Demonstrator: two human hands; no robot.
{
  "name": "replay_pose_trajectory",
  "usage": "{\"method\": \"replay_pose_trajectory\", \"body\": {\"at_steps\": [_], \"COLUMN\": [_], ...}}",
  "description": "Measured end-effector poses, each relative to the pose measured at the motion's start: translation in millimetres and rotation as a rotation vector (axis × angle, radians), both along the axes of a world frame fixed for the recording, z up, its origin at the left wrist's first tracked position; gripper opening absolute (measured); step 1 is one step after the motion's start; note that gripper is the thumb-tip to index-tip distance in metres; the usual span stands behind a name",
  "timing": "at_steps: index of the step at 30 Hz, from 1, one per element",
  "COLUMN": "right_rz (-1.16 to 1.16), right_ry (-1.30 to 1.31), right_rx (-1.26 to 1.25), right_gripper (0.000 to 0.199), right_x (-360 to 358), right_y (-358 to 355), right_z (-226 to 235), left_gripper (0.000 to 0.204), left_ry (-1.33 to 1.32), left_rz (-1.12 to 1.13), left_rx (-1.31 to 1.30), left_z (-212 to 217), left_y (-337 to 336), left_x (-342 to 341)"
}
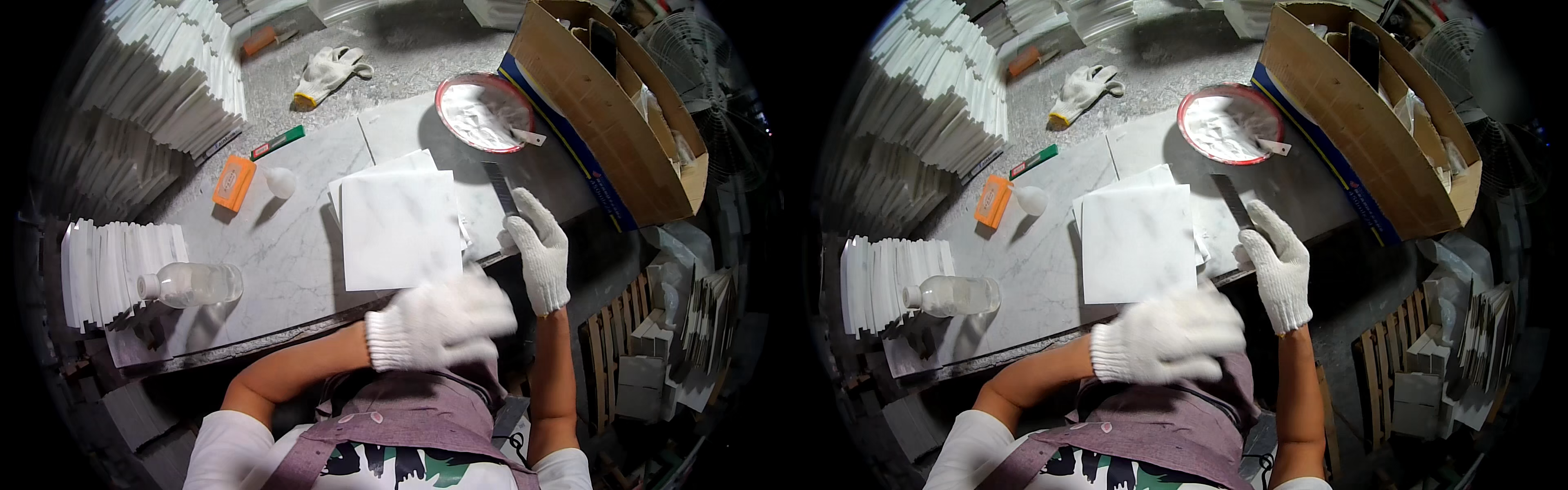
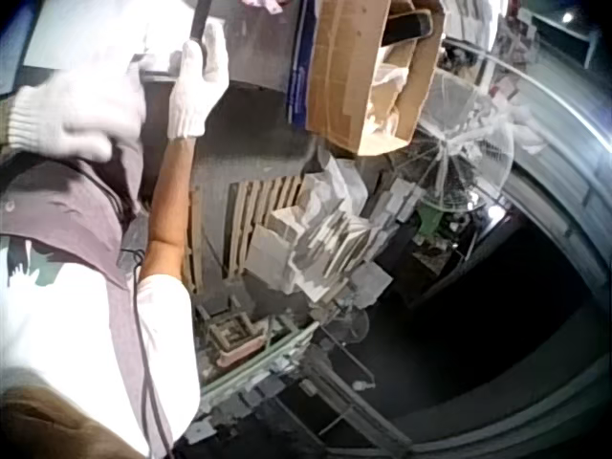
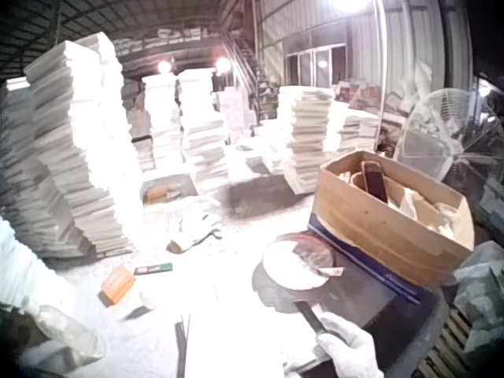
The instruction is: The person applies a white paste to the edges of white paper sheets using a small metal spatula. They repeatedly dip the spatula into a bowl, spread the paste along the edges, and stack the treated sheets on the table.
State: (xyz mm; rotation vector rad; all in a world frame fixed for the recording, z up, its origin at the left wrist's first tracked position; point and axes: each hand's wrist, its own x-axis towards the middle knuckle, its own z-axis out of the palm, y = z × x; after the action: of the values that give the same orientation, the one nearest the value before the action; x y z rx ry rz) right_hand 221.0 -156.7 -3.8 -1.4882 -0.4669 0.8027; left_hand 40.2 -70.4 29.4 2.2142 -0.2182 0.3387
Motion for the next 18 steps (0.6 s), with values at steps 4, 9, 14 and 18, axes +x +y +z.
{"method": "replay_pose_trajectory", "body": {"at_steps": [4, 9, 14, 18], "right_rz": [0.143, 0.240, 0.282, 0.313], "right_ry": [-0.055, -0.362, -0.465, -0.546], "right_rx": [-0.038, 0.029, -0.048, -0.107], "right_gripper": [0.038, 0.032, 0.029, 0.029], "right_x": [4.0, 5.1, 1.7, 1.9], "right_y": [20.5, 54.2, 62.0, 62.9], "right_z": [-8.1, -24.0, -19.1, -12.9], "left_gripper": [0.045, 0.048, 0.049, 0.050], "left_ry": [0.066, -0.025, -0.003, 0.005], "left_rz": [0.444, 0.564, 0.553, 0.532], "left_rx": [0.304, 0.517, 0.455, 0.464], "left_z": [-9.9, -32.3, -36.4, -32.6], "left_y": [29.1, 21.7, 24.3, 26.5], "left_x": [-22.3, -30.6, -31.3, -30.2]}}
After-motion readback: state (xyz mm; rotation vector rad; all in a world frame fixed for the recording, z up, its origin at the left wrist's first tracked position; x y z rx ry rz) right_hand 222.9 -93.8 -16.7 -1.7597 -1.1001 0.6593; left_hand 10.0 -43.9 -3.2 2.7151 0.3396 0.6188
